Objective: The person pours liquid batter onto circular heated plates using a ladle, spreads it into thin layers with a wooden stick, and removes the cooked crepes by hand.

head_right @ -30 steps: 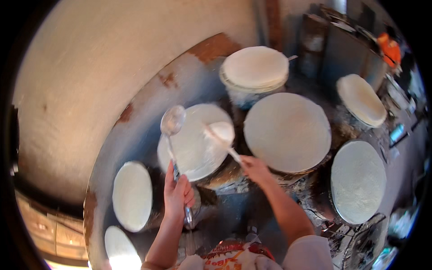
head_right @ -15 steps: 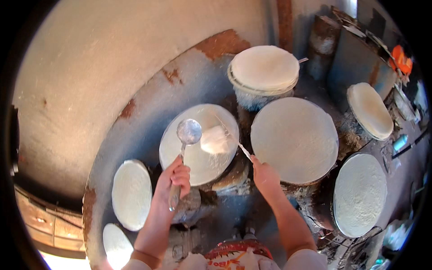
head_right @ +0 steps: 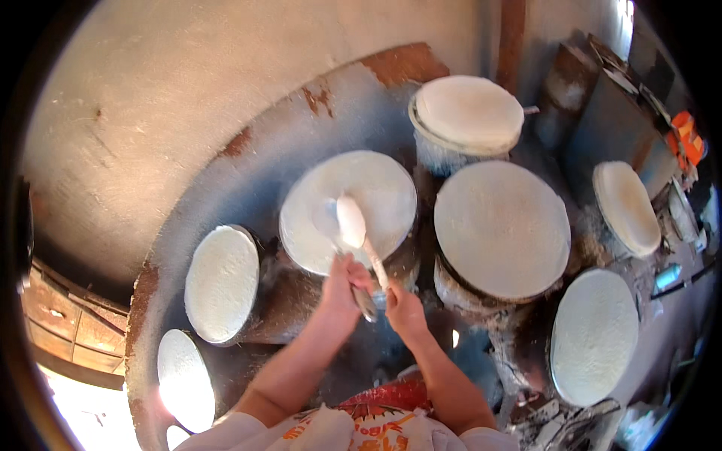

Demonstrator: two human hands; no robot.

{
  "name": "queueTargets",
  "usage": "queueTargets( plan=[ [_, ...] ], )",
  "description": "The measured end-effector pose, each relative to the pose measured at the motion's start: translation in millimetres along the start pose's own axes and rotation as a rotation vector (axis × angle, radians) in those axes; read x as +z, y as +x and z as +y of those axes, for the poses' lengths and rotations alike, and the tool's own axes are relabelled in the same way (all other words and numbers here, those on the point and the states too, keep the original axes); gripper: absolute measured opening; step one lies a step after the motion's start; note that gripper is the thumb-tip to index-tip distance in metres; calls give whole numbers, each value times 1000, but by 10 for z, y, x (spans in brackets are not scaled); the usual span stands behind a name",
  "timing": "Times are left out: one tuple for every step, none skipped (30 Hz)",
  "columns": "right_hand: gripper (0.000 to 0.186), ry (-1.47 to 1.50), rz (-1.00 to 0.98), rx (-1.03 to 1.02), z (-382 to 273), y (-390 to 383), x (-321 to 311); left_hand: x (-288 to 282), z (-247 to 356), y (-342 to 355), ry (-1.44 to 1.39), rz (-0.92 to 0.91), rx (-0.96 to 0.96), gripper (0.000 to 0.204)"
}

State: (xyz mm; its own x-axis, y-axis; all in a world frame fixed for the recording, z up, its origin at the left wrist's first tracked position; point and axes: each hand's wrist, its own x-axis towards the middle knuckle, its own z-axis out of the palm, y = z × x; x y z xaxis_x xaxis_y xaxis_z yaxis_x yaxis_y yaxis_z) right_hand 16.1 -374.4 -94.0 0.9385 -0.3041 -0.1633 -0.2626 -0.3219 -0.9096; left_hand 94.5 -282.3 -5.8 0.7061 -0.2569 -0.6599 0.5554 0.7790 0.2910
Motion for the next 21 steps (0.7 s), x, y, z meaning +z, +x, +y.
queueTargets(
  plan=[
    [25,-76,91,-315,173,109,86,-49,-130,26,-119,-68,-9,26],
    [27,-71,56,-321,50,151,19,-108,-111,47,-306,-205,-112,25],
    [28,-201,57,-343,-248,100,-135,-147,-31,42,-499,-360,-210,25],
    [30,-178,22,-338,-434,101,-296,-125,100,-113,-721,-482,-331,27],
    [32,-161,-9,-326,-529,169,-444,-35,194,-306,-934,-604,-473,28],
    [34,27,126,-411,-261,333,-538,-6,181,-392,-1003,-567,-430,22],
    [31,237,142,-337,-6,617,-628,91,151,-437,-993,-626,-402,25],
    [31,148,27,-224,42,712,-711,94,146,-438,-1018,-621,-348,29],
    [30,59,-67,-205,-150,856,-776,159,208,-553,-1015,-710,-300,34],
    [33,-133,-82,-343,-198,731,-628,118,282,-660,-1046,-762,-272,34],
    [35,-285,-184,-196,-265,519,-473,36,386,-793,-1080,-815,-236,35],
    [35,-376,-265,-272,-290,320,-311,-80,464,-959,-1092,-834,-206,37],
    [36,-455,-356,-356,-285,135,-142,-164,517,-1148,-1098,-853,-181,40],
    [35,-375,-336,-525,-192,175,-93,-252,563,-1279,-1082,-896,-153,40],
    [33,-334,-235,-596,-146,256,-107,-401,553,-1419,-1047,-914,-110,31],
    [30,-90,-300,-266,-309,315,-284,-605,490,-1612,-972,-924,-49,23],
    [32,-106,-158,-414,-37,583,-344,-792,425,-1825,-897,-931,2,16],
    [33,-115,-245,-485,127,649,-487,-1027,375,-2079,-834,-931,88,13],
    [35,-131,-308,-553,215,645,-558,-1312,308,-2418,-787,-977,201,22],
    [36,-97,-492,-484,309,452,-418,-1598,262,-2701,-746,-1017,305,38],
    [37,-84,-684,-399,387,312,-279,-1897,147,-2923,-733,-1075,372,38]
  ],
)
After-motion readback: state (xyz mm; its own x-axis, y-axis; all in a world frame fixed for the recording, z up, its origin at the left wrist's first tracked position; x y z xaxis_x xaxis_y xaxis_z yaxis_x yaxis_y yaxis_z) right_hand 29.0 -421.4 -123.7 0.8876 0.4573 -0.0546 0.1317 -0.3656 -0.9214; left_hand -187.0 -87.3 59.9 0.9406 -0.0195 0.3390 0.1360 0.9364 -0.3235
